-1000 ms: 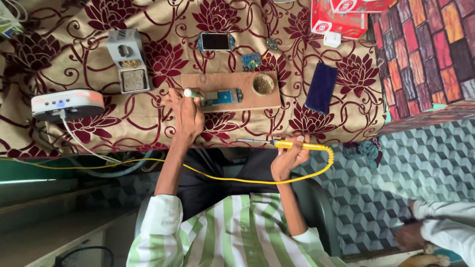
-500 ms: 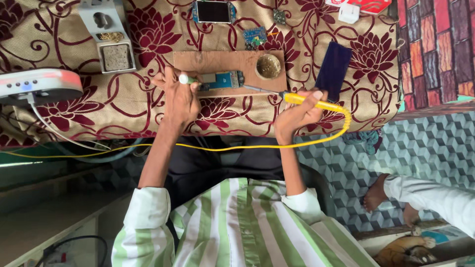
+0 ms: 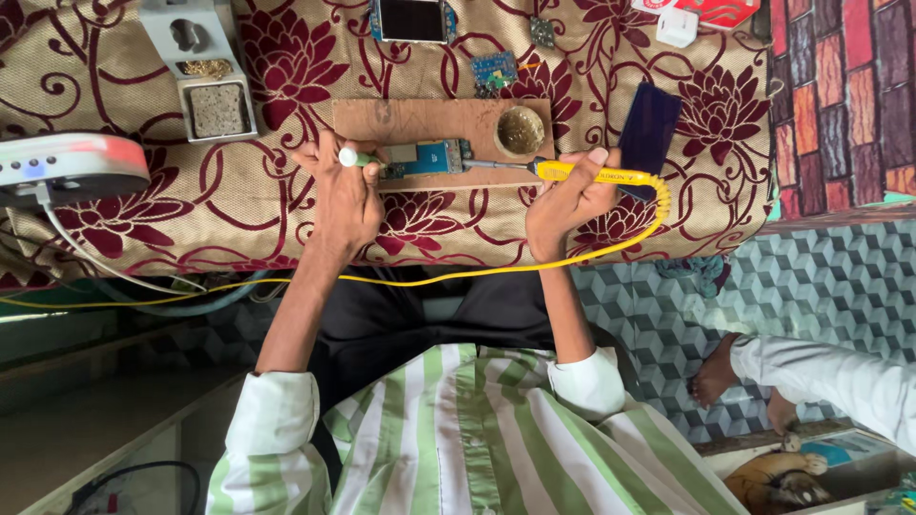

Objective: The person is soldering a blue circuit board placed on a wooden board. They use a soldering iron in their right hand and a soldering wire in their left hand to apply solder to various points on the board. The person repeatedly dips the soldering iron into a small container, likely containing flux or cleaning solution, during the process.

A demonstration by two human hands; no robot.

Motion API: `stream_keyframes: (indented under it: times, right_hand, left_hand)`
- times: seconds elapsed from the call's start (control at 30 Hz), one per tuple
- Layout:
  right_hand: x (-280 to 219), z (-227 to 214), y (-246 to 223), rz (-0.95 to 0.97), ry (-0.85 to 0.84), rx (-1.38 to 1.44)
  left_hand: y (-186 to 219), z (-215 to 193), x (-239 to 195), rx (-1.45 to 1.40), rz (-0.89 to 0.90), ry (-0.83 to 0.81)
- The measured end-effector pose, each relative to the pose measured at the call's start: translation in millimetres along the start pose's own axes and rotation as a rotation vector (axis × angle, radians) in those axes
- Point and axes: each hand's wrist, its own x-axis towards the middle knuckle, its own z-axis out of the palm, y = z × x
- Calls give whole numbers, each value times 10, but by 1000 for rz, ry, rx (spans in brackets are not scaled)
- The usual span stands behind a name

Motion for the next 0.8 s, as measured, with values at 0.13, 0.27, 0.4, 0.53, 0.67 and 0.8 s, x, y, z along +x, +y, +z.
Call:
stream_keyframes:
  times: [0.13, 0.27, 0.4, 0.53, 0.67, 0.8]
  right_hand:
    - [15, 40, -10, -57, -31, -44]
    - [40, 63, -12, -93, -77, -100]
    - [46, 49, -29, -105, -105, -140]
    - [72, 80, -74, -113, -132, -106]
    - [64, 84, -144, -147, -156, -151]
    - [93, 130, -257, -147, -200, -197]
  left_hand:
    - [-18, -3, -7, -38, -11, -2]
    - [-2, -18, 28, -51, 6, 31]
    - [12, -40, 18, -60, 13, 30]
    - [12, -44, 28, -109, 16, 53]
    - [-4, -25, -17, -69, -19, 36]
    - [-25, -28, 13, -84, -14, 68]
